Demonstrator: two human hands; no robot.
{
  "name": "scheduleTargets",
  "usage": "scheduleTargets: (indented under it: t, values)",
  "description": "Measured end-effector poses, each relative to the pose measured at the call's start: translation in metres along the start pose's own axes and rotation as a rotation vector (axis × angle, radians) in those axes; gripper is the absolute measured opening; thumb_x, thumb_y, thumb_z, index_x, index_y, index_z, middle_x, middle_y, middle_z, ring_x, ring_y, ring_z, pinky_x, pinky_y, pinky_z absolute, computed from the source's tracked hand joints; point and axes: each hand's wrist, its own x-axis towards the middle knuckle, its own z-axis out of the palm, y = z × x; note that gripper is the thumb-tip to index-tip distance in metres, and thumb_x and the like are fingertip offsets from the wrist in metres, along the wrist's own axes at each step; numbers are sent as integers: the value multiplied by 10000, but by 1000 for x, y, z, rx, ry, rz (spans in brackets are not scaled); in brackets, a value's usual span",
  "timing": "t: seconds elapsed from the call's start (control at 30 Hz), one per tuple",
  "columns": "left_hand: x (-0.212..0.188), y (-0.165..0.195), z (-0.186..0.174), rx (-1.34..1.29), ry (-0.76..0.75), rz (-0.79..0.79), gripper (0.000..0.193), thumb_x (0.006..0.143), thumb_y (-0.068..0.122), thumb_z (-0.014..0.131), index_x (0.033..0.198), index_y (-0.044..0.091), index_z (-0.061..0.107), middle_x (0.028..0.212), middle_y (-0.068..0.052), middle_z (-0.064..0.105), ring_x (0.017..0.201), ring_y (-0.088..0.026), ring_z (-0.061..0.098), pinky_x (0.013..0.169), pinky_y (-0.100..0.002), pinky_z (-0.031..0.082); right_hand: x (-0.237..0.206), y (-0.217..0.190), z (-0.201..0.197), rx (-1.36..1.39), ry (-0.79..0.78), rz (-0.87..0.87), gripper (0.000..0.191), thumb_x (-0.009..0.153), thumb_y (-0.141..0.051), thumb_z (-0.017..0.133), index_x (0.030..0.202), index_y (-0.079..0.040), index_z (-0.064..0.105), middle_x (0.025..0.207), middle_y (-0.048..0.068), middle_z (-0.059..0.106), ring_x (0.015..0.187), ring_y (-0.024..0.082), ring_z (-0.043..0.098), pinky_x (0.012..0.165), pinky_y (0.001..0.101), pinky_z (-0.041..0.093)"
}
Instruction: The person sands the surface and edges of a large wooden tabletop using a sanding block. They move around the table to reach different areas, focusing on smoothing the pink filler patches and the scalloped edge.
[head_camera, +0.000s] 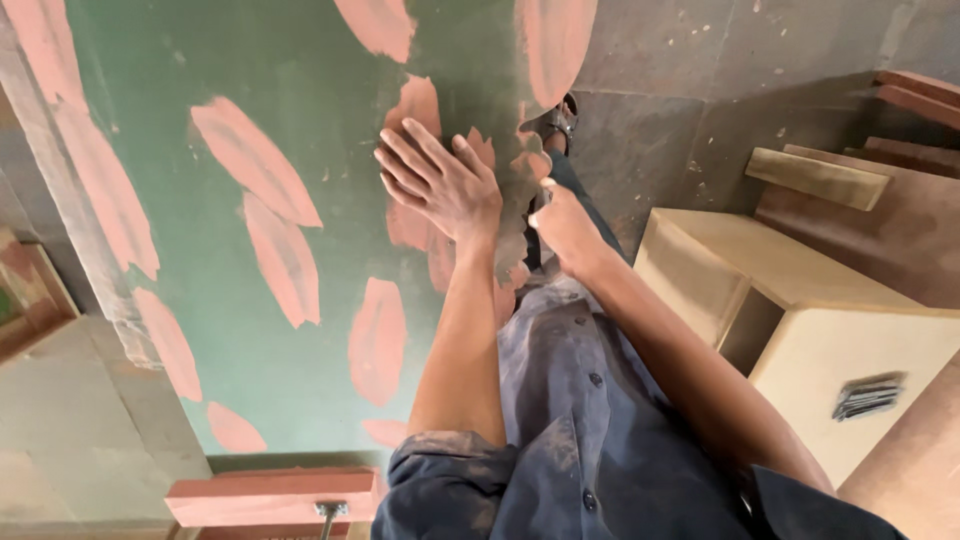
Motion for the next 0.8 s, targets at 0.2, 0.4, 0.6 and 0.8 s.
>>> scheduleTargets:
  t: [0.2,0.4,0.6,0.8]
  values:
    - [-2,-1,3,-10,9,-11,580,1111,341,472,1562,-11,377,1633,-271,318,1522,-481,312,1251,-606,279,8,10,-2,14,54,60,722,801,88,601,1503,1,460,840,69,584,695,143,529,621,310,435]
    - [-8,-4,13,-17,-4,-1,582,1109,338,456,1566,-8,358,1634,-268,309,1521,-479,311,1255,-601,273,17,15,-2,169,1,35,492,844,80,572,1334,66,612,870,39,624,711,102,551,618,268,429]
    - [-12,-6,19,48,10,21,575,1129,364,426,1576,9,359,1648,-253,300,1542,-462,306,1272,-588,272,-53,20,-76,218,-304,-166,372,944,78,496,1295,106,615,1282,182,678,1141,234,674,1060,370,511]
    - [-9,-4,21,133,-20,38,592,1114,404,416,1580,46,344,1649,-233,288,1541,-440,285,1266,-582,250,-52,60,-98,652,-264,-35,452,922,102,435,1355,87,566,1354,117,630,1265,206,603,1136,362,483]
